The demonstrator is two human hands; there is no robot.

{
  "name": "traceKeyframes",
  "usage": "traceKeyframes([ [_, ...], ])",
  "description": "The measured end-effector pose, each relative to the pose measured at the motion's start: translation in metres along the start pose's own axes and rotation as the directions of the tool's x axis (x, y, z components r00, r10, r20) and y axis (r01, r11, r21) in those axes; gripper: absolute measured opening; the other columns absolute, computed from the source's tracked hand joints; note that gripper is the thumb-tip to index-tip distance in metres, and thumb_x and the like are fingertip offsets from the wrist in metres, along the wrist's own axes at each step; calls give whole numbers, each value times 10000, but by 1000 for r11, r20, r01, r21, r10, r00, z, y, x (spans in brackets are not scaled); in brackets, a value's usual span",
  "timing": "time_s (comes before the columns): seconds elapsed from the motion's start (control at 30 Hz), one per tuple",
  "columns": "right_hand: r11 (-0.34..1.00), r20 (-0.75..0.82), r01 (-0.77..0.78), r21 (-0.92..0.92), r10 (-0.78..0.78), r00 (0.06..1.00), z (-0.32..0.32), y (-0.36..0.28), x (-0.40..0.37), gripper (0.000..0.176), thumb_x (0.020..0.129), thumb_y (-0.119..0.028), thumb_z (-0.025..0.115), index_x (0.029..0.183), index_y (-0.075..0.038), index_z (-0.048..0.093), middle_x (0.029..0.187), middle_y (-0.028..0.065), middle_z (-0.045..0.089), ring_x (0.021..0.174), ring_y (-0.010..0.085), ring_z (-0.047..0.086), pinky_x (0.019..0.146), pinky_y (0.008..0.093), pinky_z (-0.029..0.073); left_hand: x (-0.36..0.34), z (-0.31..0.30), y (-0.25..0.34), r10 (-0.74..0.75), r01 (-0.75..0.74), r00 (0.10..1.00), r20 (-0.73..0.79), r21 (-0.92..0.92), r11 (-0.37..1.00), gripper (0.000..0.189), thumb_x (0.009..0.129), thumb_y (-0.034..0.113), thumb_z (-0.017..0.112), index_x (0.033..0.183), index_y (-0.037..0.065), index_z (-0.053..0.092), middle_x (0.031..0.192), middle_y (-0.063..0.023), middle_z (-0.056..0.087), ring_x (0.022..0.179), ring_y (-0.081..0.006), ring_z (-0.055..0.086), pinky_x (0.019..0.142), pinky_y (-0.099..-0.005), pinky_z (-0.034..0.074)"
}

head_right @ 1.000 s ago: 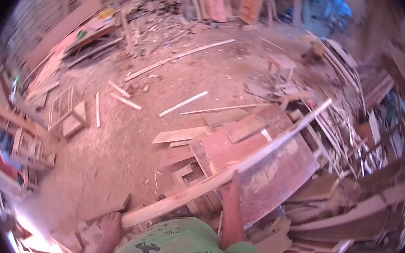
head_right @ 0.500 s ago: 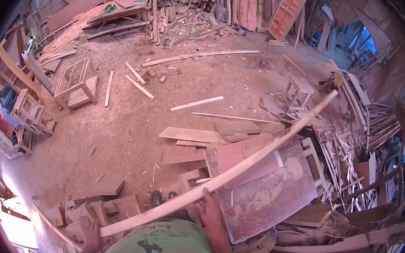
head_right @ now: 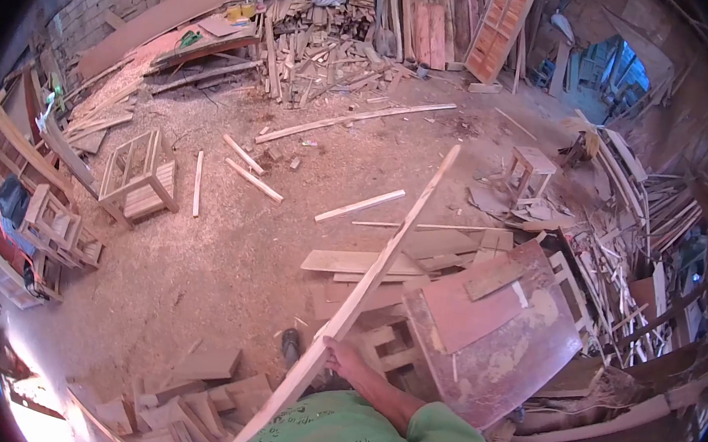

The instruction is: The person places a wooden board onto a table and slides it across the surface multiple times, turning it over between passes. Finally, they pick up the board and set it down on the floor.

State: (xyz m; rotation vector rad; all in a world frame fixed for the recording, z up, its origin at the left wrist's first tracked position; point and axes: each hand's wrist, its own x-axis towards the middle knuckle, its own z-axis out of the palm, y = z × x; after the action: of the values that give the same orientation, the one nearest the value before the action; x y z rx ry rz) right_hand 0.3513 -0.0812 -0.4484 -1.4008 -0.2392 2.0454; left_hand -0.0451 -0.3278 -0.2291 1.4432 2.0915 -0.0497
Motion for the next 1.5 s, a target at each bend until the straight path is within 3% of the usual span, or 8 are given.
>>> traceKeyframes([
  [0.53, 945, -430, -262, -194, 158, 889, 148, 26, 196, 376, 959, -212, 786, 1234, 27, 697, 1119, 199, 767, 961, 357, 784, 852, 539, 659, 262, -32, 4, -37, 44, 998, 46, -162, 986, 715, 823, 586, 814, 1237, 40, 609, 1045, -233, 707, 1019, -434, 695, 903, -586, 538],
  [0.9, 970, -301, 242, 12, -227, 926, 134, -164, 235, 172, 1067, -207, 636, 1166, -67, 622, 1202, 153, 734, 1066, 281, 755, 826, 443, 645, 402, 98, -16, 40, 1, 981, 190, -213, 977, 714, 822, 572, 816, 1258, 47, 605, 1022, -233, 729, 991, -432, 717, 890, -592, 547],
  [0.93, 971, -283, 236, -43, -239, 929, 151, -192, 204, 169, 1079, -220, 619, 1155, -70, 615, 1206, 153, 735, 1071, 282, 754, 831, 439, 648, 467, 113, -6, 12, 39, 926, 378, -127, 991, 813, 875, 621, 792, 1372, 8, 595, 1247, -274, 707, 1144, -455, 696, 933, -579, 555],
  [1.07, 924, -336, 168, -344, -288, 897, 74, -157, 184, 251, 1106, -275, 571, 1217, -51, 597, 1229, 161, 733, 1084, 285, 752, 891, 439, 642, 666, 86, 142, 91, -80, 984, 155, -70, 994, 620, 847, 516, 823, 1288, 106, 680, 1189, -204, 754, 1091, -413, 732, 920, -523, 572],
  [1.1, 962, -341, 180, -204, -243, 908, 66, -143, 160, 266, 1104, -270, 566, 1246, -47, 595, 1219, 168, 734, 1065, 292, 753, 896, 432, 640, 707, 70, 143, 218, -261, 932, 288, 118, 958, 626, 823, 505, 846, 1285, 114, 687, 1194, -177, 760, 1081, -381, 743, 903, -503, 581],
  [1.27, 994, -544, -105, 12, 94, 834, 21, -50, 68, 314, 1096, -224, 543, 1329, -15, 572, 1179, 211, 738, 996, 343, 763, 850, 411, 644, 870, 24, 97, 239, -202, 966, -101, 287, 937, 457, 865, 362, 821, 1239, 118, 721, 1076, -137, 779, 1030, -316, 761, 843, -490, 578],
  [1.43, 928, -473, -362, -83, 283, 834, 36, -2, 26, 244, 1058, -275, 628, 1039, -46, 710, 900, 73, 725, 821, 213, 734, 719, 334, 594, 850, -137, 151, 302, -74, 629, -716, 331, 941, 630, 909, 389, 771, 1442, 106, 592, 1427, -217, 604, 1213, -398, 653, 1068, -568, 477],
  [1.5, 890, -381, -355, -285, 234, 894, 30, 10, 30, 250, 1069, -276, 622, 1101, -40, 699, 947, 68, 724, 840, 196, 722, 746, 333, 590, 835, -127, 156, 57, -34, 790, -610, 49, 998, 657, 933, 438, 731, 1461, 83, 571, 1441, -233, 602, 1234, -416, 644, 1063, -586, 483],
])
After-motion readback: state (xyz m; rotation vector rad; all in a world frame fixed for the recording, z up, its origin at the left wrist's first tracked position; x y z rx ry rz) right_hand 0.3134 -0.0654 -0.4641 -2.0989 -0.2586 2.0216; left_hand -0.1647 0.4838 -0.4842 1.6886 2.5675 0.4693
